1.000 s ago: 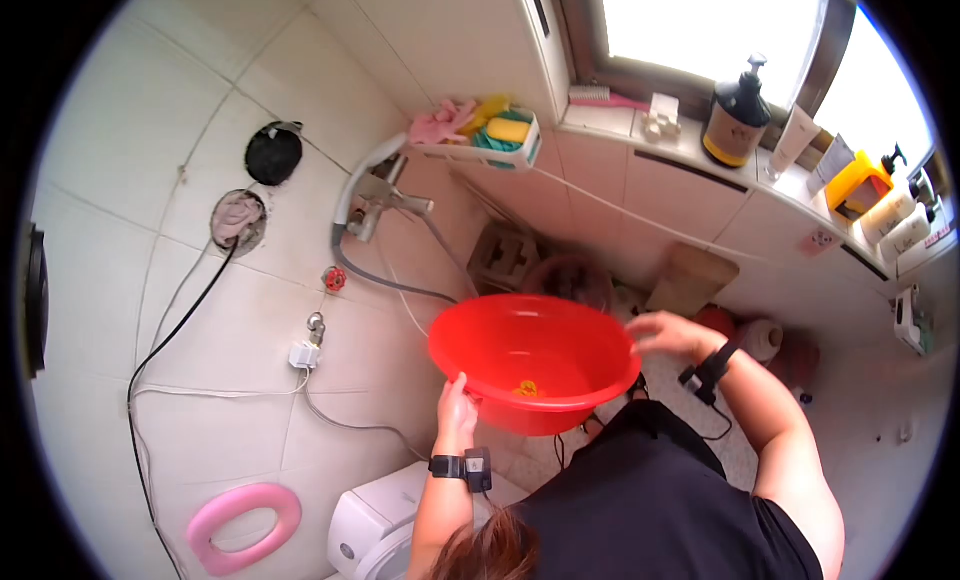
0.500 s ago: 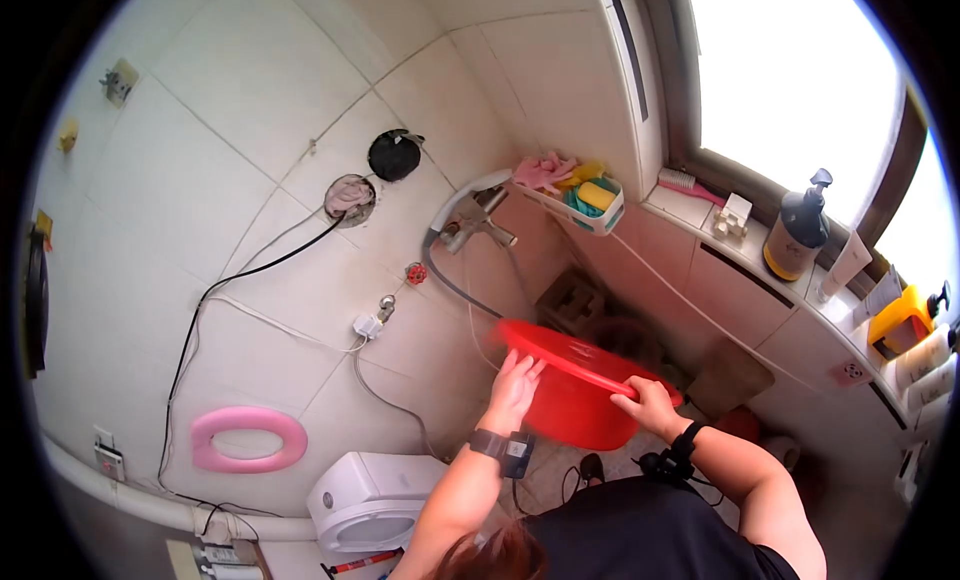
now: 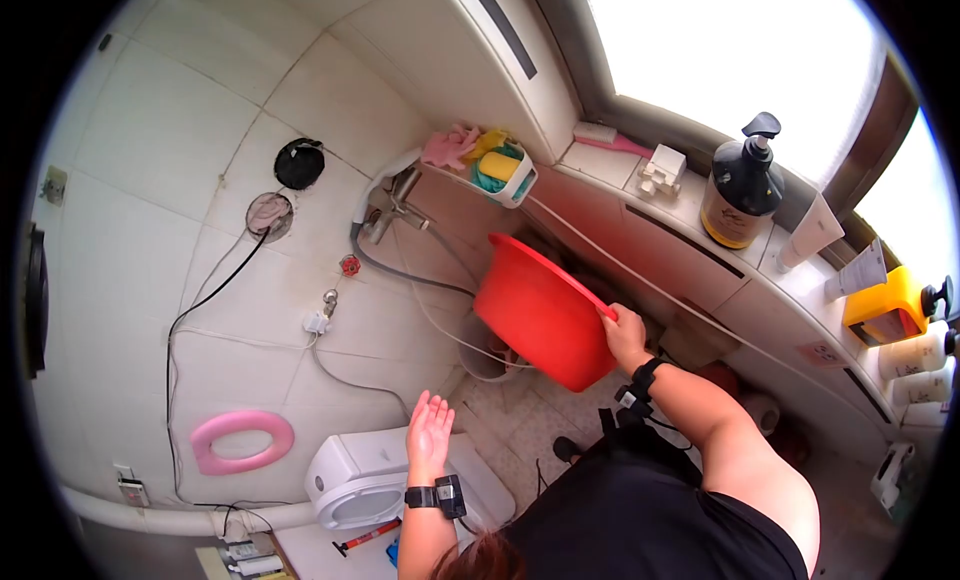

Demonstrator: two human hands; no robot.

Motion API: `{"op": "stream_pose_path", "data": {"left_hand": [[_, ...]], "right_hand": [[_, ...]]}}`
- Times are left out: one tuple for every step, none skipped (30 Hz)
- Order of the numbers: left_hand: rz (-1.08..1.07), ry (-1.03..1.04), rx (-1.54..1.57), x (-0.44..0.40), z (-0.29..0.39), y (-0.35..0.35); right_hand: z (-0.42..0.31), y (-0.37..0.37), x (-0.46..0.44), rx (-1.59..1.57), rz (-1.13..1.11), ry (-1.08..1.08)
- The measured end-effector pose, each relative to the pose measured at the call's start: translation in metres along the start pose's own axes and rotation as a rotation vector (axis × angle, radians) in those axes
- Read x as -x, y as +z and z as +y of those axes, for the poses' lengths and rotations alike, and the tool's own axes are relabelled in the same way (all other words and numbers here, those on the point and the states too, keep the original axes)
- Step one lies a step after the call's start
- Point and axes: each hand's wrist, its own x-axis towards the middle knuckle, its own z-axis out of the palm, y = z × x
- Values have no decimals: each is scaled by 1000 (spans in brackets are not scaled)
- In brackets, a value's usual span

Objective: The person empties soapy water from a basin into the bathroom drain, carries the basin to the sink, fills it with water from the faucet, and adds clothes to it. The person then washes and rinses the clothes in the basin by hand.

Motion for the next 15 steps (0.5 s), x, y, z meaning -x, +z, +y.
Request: {"op": "stream_pose_path", "data": {"left_hand": [[1, -8, -4, 7, -3, -6], [31, -13, 22, 13, -4, -12], [63, -17, 47, 16, -2, -13], [71, -27, 69, 20, -2, -13], [79, -29, 65, 24, -2, -13], [74, -22, 80, 29, -2, -12], [69, -17, 98, 34, -4, -14], [79, -22, 102, 39, -6, -17], [105, -22, 96, 42, -9, -20], [129, -21, 91, 46, -11, -23], [137, -24, 95, 52, -14, -27], [135, -68, 111, 57, -16, -32], [134, -110, 128, 64, -19, -37], [141, -108, 133, 71, -22, -41], [144, -180, 141, 78, -26, -44]], "right_hand": [[6, 10, -2, -8, 0, 9], [10, 18, -3, -14, 3, 20], [6, 23, -2, -21, 5, 30], [3, 26, -1, -23, 2, 34], [-1, 27, 0, -11, -18, 22], [-3, 28, 2, 4, -40, 12], [-3, 29, 4, 10, -49, 18], [-3, 30, 5, -23, -67, -14], [-6, 31, 8, -56, -83, -48], [-10, 31, 13, -71, -98, -50], [-13, 30, 20, -65, -106, -49], [-17, 30, 28, -56, -162, -105], [-19, 30, 37, -49, -219, -163], [-20, 31, 47, 15, -242, -233], [-20, 30, 58, 17, -251, -237]]}}
